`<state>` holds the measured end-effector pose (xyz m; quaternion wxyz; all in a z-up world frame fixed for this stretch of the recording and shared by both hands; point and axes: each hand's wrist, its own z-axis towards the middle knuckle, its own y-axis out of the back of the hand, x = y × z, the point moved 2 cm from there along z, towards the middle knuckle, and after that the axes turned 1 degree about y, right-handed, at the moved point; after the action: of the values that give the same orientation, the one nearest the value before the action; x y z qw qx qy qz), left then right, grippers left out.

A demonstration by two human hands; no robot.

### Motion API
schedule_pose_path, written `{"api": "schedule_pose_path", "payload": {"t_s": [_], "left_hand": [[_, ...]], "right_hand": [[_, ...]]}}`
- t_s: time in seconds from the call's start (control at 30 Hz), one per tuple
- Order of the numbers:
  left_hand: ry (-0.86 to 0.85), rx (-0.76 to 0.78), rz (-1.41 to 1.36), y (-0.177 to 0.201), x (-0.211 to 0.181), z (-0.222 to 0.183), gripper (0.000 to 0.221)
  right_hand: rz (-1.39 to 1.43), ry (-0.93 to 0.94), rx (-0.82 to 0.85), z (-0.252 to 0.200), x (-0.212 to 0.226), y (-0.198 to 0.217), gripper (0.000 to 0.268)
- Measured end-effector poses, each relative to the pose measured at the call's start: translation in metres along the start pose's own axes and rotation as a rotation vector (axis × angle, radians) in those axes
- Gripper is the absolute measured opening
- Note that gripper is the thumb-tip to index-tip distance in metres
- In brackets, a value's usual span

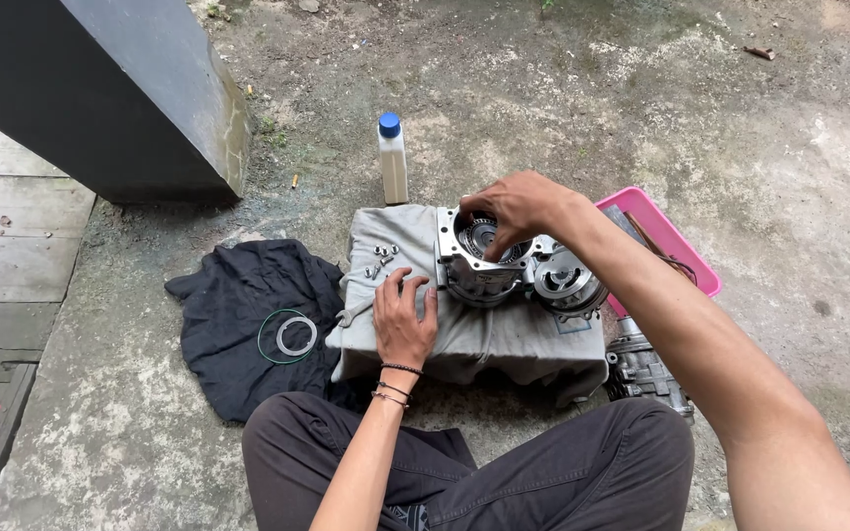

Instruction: Disassembling and reassembling a mechanical compressor unit while sitting on the ground.

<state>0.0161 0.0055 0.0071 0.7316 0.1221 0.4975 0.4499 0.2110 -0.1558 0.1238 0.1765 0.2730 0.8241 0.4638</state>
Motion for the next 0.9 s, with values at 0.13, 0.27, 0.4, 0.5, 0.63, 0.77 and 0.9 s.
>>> {"api": "schedule_pose_path", "payload": {"t_s": [0.13, 0.27, 0.4, 0.5, 0.63, 0.77, 0.9], "left_hand": [[0.002, -0.005, 0.002, 0.0, -0.001, 0.001, 0.02], [0.0, 0.005, 0.003, 0.003, -0.003, 0.001, 0.02], [0.009, 0.04, -0.003, 0.002, -0.002, 0.001, 0.023], [0.009, 0.041, 0.002, 0.005, -0.005, 0.002, 0.022], [0.003, 0.029, 0.031, 0.002, -0.003, 0.0, 0.018], [-0.001, 0.012, 0.009, 0.002, -0.003, 0.0, 0.018], [-0.01, -0.013, -0.003, 0.005, -0.006, 0.001, 0.016]], "right_hand": [[0.02, 0.006, -0.031, -0.004, -0.002, -0.004, 0.096], [0.102, -0.015, -0.09, -0.026, 0.005, 0.009, 0.094], [0.162, -0.014, -0.121, -0.037, 0.009, 0.02, 0.086], [0.403, -0.041, -0.103, -0.025, -0.008, -0.001, 0.086], [0.593, -0.004, -0.126, -0.029, -0.014, 0.012, 0.054], [0.788, -0.036, -0.235, -0.056, -0.008, 0.037, 0.018], [0.869, -0.121, -0.362, -0.09, 0.003, 0.065, 0.021]]}}
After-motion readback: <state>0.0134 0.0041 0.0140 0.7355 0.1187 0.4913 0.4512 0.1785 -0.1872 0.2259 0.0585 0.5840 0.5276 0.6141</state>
